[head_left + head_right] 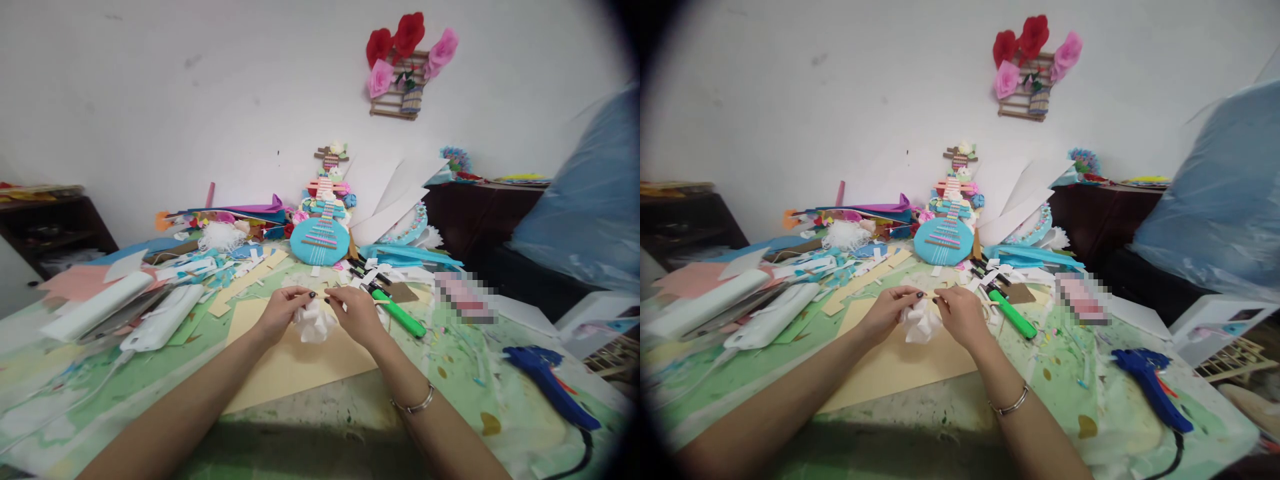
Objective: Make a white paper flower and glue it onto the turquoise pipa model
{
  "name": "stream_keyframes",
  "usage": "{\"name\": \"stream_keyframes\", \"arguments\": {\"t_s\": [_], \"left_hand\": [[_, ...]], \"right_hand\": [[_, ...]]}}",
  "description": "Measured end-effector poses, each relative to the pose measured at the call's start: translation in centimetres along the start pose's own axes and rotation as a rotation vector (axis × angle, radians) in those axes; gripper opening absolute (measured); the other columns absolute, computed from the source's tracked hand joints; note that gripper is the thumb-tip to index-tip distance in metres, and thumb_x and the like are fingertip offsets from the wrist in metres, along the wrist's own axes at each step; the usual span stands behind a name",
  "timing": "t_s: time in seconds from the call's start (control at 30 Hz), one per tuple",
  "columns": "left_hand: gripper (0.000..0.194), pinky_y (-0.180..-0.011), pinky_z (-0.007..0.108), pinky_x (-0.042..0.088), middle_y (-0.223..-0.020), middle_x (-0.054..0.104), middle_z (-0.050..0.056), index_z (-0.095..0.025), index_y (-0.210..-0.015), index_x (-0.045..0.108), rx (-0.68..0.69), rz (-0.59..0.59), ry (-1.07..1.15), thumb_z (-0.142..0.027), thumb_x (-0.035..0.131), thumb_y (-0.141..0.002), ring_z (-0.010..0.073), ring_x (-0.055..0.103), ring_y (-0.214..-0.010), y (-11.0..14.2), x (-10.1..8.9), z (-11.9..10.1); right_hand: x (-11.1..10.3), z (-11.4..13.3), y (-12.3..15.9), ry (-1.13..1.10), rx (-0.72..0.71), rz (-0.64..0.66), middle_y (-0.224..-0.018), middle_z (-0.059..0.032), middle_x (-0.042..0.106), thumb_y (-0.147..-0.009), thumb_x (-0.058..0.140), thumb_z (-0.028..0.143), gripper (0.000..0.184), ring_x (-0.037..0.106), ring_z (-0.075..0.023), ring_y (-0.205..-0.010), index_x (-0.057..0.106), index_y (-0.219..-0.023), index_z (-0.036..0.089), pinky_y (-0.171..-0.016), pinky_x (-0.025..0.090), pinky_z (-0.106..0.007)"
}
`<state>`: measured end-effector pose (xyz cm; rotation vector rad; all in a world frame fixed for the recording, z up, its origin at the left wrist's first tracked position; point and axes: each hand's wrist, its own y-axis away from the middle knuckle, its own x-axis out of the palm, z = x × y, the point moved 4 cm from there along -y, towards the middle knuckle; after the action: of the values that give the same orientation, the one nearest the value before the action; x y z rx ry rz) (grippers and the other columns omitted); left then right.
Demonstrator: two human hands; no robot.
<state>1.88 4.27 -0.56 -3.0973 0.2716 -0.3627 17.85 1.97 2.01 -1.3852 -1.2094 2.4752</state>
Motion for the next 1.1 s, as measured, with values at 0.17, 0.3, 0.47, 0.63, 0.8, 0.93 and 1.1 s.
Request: {"name": "stream_keyframes", "arguments": {"t_s": [0.17,0.3,0.47,0.63,0.8,0.93,1.1], "left_hand": [[0.028,-0.044,0.019,0.031,-0.056,0.059,0.002,-0.011,-0.069,0.071,-0.013,-0.004,0.047,-0.038,0.071,-0.063,0.0085,0.049,-0.049,0.1,0.1,-0.2],[0.023,-0.043,0.018,0.028,-0.056,0.059,0.0,-0.011,-0.066,0.071,-0.02,-0.008,0.057,-0.033,0.076,-0.059,0.0062,0.045,-0.047,0.0,-0.1,-0.1],[0.021,-0.044,0.018,0.028,-0.053,0.058,-0.001,-0.011,-0.063,0.07,-0.025,-0.018,0.068,-0.031,0.077,-0.057,0.0057,0.045,-0.047,-0.1,-0.3,0.2],[0.023,-0.043,0.018,0.028,-0.052,0.058,-0.001,-0.011,-0.058,0.067,-0.039,-0.022,0.073,-0.032,0.077,-0.056,0.0053,0.045,-0.045,-0.1,-0.2,0.1],[0.024,-0.044,0.018,0.031,-0.052,0.058,-0.002,-0.012,-0.063,0.067,-0.05,-0.008,0.064,-0.029,0.081,-0.051,0.0059,0.047,-0.046,-0.1,-0.1,-0.1],[0.027,-0.045,0.018,0.033,-0.055,0.059,-0.002,-0.012,-0.067,0.068,-0.049,-0.001,0.048,-0.029,0.082,-0.051,0.006,0.049,-0.047,-0.1,-0.1,-0.2],[0.031,-0.043,0.018,0.033,-0.056,0.058,-0.002,-0.013,-0.073,0.069,-0.068,0.005,0.014,-0.032,0.082,-0.052,0.007,0.05,-0.046,0.1,-0.1,-0.2]], "right_hand": [[0.0,0.2,0.1,-0.011,-0.051,-0.013,-0.082,-0.0072,0.071,-0.088,0.049,0.02,0.023,0.063,-0.0162,-0.076,0.072,-0.092,0.021,-0.069,0.044,-0.025],[-0.1,0.6,0.3,0.008,-0.076,-0.021,-0.079,-0.0066,0.07,-0.088,0.049,0.02,0.023,0.062,-0.0151,-0.072,0.072,-0.092,0.021,-0.066,0.043,-0.023],[-0.3,0.9,0.4,0.042,-0.098,-0.03,-0.075,-0.005,0.07,-0.087,0.05,0.019,0.022,0.062,-0.0141,-0.068,0.072,-0.088,0.021,-0.062,0.041,-0.022],[-0.3,1.1,0.3,0.067,-0.12,-0.039,-0.074,-0.0048,0.07,-0.087,0.05,0.019,0.022,0.062,-0.014,-0.068,0.072,-0.087,0.022,-0.061,0.04,-0.022],[-0.2,1.1,0.4,0.08,-0.117,-0.066,-0.074,-0.0052,0.07,-0.088,0.05,0.02,0.022,0.063,-0.0139,-0.069,0.072,-0.088,0.021,-0.062,0.041,-0.021],[-0.2,1.1,0.3,0.086,-0.107,-0.096,-0.072,-0.005,0.07,-0.087,0.051,0.02,0.02,0.063,-0.0145,-0.068,0.071,-0.084,0.02,-0.061,0.04,-0.022],[-0.2,0.9,0.3,0.092,-0.088,-0.128,-0.073,-0.0054,0.07,-0.087,0.052,0.021,0.02,0.062,-0.0151,-0.068,0.071,-0.081,0.019,-0.061,0.04,-0.023]]}}
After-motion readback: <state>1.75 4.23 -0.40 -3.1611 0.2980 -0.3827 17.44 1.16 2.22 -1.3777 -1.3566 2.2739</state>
